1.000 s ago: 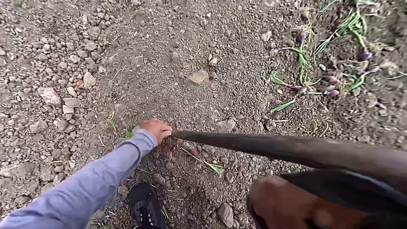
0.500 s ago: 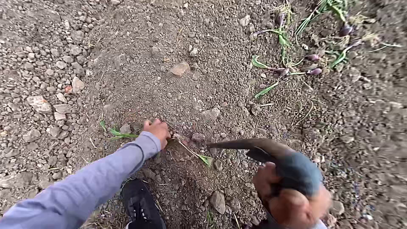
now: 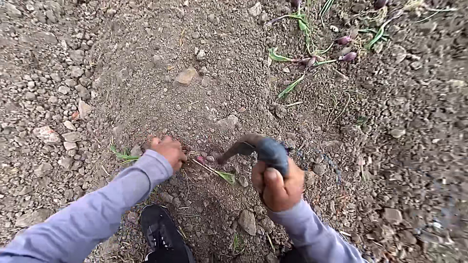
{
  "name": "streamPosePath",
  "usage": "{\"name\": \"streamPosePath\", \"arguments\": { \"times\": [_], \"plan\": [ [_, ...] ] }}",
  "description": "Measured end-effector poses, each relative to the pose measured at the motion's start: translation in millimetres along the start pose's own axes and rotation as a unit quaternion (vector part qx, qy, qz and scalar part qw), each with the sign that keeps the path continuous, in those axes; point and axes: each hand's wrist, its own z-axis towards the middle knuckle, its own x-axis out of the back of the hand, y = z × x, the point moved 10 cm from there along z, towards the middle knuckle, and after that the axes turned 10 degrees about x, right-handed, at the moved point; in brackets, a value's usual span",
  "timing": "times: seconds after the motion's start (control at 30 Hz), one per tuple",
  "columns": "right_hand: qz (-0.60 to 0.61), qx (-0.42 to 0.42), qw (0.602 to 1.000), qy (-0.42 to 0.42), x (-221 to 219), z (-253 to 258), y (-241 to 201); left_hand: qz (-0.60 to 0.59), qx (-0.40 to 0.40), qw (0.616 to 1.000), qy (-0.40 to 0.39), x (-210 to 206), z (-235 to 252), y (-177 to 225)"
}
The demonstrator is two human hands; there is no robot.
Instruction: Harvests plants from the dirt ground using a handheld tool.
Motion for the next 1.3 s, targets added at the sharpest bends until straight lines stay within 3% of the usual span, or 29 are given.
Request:
{"name": "streamPosePath", "arguments": {
  "times": [0.07, 0.17, 0.27, 0.37, 0.4, 0.47, 0.53, 0.6, 0.7, 0.8, 0.9, 0.97, 1.07, 1.13, 1.17, 1.23, 1.3],
  "plan": [
    [0.045, -0.037, 0.998, 0.038, 1, -7, 18, 0.088, 0.000, 0.994, -0.064, -35, 4, 18],
    [0.107, -0.046, 0.992, 0.057, 12, -8, -8, 0.104, -0.013, 0.989, -0.105, -52, 4, 27],
    [0.188, -0.015, 0.981, 0.042, 36, 2, -66, -0.151, -0.073, 0.986, 0.012, -25, -3, 17],
    [0.369, 0.043, 0.928, 0.008, 49, 23, -108, -0.352, 0.049, 0.934, 0.024, 8, 1, -19],
    [0.353, 0.053, 0.934, 0.001, 44, 26, -105, -0.381, 0.093, 0.920, 0.018, 16, 5, -29],
    [0.191, 0.045, 0.980, 0.017, 16, 23, -66, -0.396, 0.122, 0.910, 0.028, 37, 8, -26],
    [0.069, -0.011, 0.997, 0.021, -21, 7, -6, -0.361, 0.084, 0.927, 0.057, 49, 13, 3],
    [0.071, -0.060, 0.995, 0.033, -32, -9, 24, -0.250, 0.015, 0.966, 0.062, 39, 22, 48],
    [0.113, -0.037, 0.992, 0.042, 17, -11, -26, -0.027, -0.002, 0.998, -0.058, -19, 44, 87],
    [0.088, 0.031, 0.995, 0.023, 83, -29, -55, -0.083, -0.010, 0.996, -0.014, -23, 46, 76],
    [-0.019, 0.032, 0.998, 0.053, 110, -53, -16, -0.127, -0.083, 0.981, 0.123, 15, 21, 55],
    [0.009, 0.006, 0.996, 0.089, 109, -46, -4, -0.057, -0.120, 0.986, 0.102, 3, 9, 64],
    [0.138, 0.002, 0.984, 0.115, 119, -17, -50, 0.038, -0.061, 0.997, -0.002, -38, 19, 75],
    [0.294, 0.053, 0.952, 0.061, 125, -8, -81, 0.045, -0.026, 0.999, -0.016, -40, 26, 74],
    [0.312, 0.075, 0.946, 0.036, 125, -6, -87, 0.034, -0.012, 0.999, -0.005, -33, 27, 74],
    [0.184, 0.068, 0.980, 0.029, 109, -8, -63, 0.010, 0.012, 1.000, 0.011, -17, 25, 74],
    [0.005, 0.029, 1.000, 0.007, 75, -16, -5, 0.036, 0.028, 0.999, -0.003, -18, 27, 77]
  ]
}}
